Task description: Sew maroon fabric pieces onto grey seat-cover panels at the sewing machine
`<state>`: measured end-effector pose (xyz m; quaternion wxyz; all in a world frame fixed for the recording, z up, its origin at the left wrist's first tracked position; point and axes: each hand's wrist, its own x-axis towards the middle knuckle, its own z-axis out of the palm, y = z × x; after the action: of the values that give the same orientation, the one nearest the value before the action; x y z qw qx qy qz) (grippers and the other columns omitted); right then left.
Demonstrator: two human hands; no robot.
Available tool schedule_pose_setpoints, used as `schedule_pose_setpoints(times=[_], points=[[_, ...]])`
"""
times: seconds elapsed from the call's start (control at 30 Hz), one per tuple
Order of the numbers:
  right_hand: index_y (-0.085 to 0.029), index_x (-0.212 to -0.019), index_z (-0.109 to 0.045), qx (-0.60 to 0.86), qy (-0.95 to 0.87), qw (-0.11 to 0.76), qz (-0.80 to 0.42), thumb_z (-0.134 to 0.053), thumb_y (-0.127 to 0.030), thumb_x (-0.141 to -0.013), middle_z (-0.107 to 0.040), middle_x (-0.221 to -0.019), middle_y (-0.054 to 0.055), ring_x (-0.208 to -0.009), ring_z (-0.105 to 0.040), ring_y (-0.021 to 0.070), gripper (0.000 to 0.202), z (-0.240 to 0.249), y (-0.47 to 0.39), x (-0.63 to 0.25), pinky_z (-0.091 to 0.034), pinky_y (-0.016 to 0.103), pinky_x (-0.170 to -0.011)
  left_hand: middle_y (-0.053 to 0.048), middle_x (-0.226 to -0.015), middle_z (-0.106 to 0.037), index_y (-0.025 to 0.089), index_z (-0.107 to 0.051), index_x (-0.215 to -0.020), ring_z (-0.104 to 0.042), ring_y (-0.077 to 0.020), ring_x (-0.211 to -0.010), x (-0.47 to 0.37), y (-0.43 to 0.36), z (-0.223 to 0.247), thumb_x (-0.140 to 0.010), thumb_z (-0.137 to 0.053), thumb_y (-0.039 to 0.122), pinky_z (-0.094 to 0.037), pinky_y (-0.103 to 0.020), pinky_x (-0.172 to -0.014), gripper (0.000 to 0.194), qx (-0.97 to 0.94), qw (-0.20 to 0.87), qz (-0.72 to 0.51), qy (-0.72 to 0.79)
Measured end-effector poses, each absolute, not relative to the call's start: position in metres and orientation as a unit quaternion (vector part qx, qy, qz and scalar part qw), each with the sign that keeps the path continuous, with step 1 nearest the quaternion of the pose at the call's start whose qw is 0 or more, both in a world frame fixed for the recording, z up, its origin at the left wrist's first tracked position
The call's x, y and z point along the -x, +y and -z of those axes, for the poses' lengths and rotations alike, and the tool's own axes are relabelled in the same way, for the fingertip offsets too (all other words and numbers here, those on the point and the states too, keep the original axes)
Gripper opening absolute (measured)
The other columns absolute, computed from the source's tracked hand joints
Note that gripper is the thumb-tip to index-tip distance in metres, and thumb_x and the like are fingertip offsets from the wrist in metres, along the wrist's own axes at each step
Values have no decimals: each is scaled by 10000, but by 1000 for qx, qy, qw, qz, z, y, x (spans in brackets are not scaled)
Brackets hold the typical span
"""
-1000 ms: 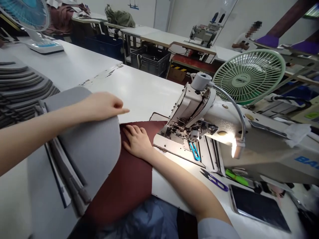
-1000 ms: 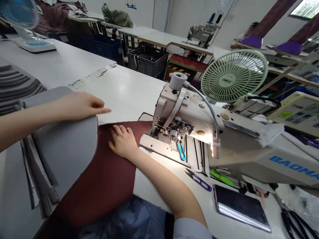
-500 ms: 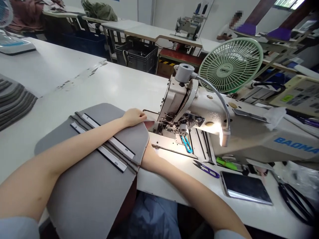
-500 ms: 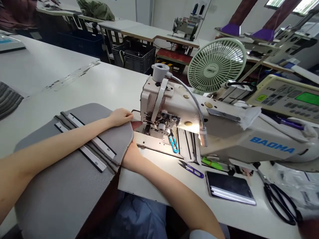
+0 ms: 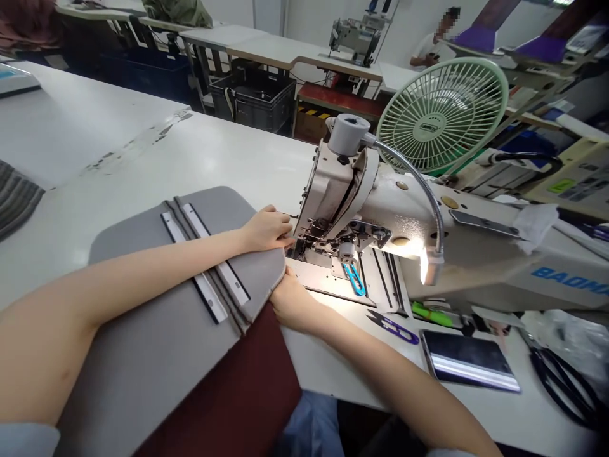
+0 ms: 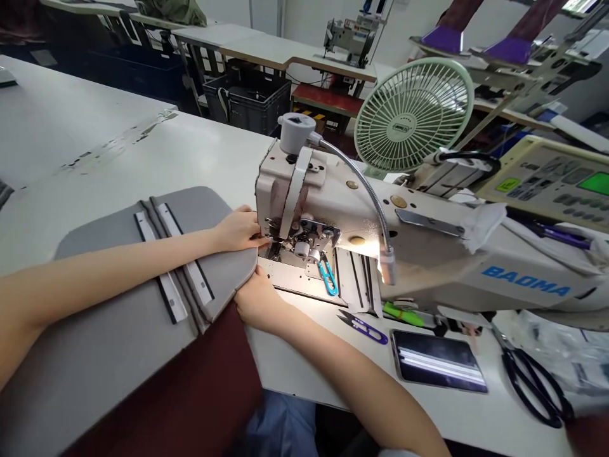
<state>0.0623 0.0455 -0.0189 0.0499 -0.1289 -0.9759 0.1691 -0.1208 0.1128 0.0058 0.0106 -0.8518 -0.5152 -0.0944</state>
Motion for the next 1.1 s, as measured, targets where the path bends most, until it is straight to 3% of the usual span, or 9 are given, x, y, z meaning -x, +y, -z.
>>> schedule_pose_setpoints(times=[0.1, 0.23, 0.37, 0.43, 0.57, 0.8, 0.97, 1.1], points=[[-184, -896, -706, 89, -980, 34, -176, -555, -93, -748, -695, -939, 97, -1007, -532, 268, 230, 15, 43, -87, -325, 426, -970, -135, -1042, -660, 173, -682, -959, -589, -287, -986, 105, 93, -17, -912, -500, 523, -371, -408, -860, 397, 818, -1, 104, -565], [-192, -834, -712, 86, -978, 50, -182, -561, -128, -732, -695, -859, 86, -963, -523, 259, 193, 14, 40, -94, -317, 426, -975, -106, -977, -678, 180, -699, -920, -624, -269, -920, 102, 50, -36, -965, -395, 391, -406, -389, -810, 373, 811, -109, -16, -575], [-191, -913, -726, 76, -974, 61, -204, -554, -125, -762, -719, -908, 75, -977, -520, 250, 239, 10, 42, -93, -307, 412, -1007, -127, -1364, -554, 187, -545, -1345, -539, -284, -1222, 117, 16, -24, -987, -379, 401, -367, -412, -1032, 449, 828, -123, 27, -546], [-214, -1012, -731, 69, -971, 60, -222, -551, -116, -764, -725, -941, 59, -981, -511, 248, 322, 6, 42, -98, -311, 406, -1006, -114, -1448, -493, 207, -478, -1419, -459, -267, -1329, 124, 10, -13, -1003, -358, 408, -298, -417, -1127, 477, 841, -123, 58, -524], [-258, -1154, -708, 59, -967, 55, -242, -562, -129, -759, -715, -1040, 47, -985, -489, 249, 440, 1, 39, -113, -340, 399, -956, -99, -1505, -453, 226, -458, -1449, -413, -257, -1378, 126, 13, -3, -1008, -360, 386, -266, -425, -1172, 480, 859, -123, 74, -491], [-259, -1278, -646, 50, -963, 74, -254, -598, -231, -788, -678, -1208, 36, -1103, -461, 275, 493, 4, 35, -124, -308, 414, -1022, -79, -1513, -450, 246, -366, -1502, -405, -234, -1386, 127, 27, -1, -997, -401, 389, -226, -400, -1191, 525, 877, -127, 70, -458], [-239, -1286, -630, 44, -963, 91, -250, -605, -271, -798, -684, -1194, 47, -1149, -450, 289, 490, 11, 36, -124, -303, 431, -1026, -67, -1513, -433, 242, -360, -1493, -392, -229, -1382, 128, 26, -3, -985, -405, 365, -215, -370, -1182, 525, 874, -116, 54, -469], [-200, -1298, -601, 46, -965, 104, -236, -564, -203, -825, -687, -1181, 55, -1147, -458, 280, 474, 16, 36, -123, -308, 414, -1030, -72, -1476, -468, 246, -397, -1467, -422, -240, -1348, 122, 27, -5, -957, -420, 346, -257, -381, -1156, 520, 870, -105, 47, -479]])
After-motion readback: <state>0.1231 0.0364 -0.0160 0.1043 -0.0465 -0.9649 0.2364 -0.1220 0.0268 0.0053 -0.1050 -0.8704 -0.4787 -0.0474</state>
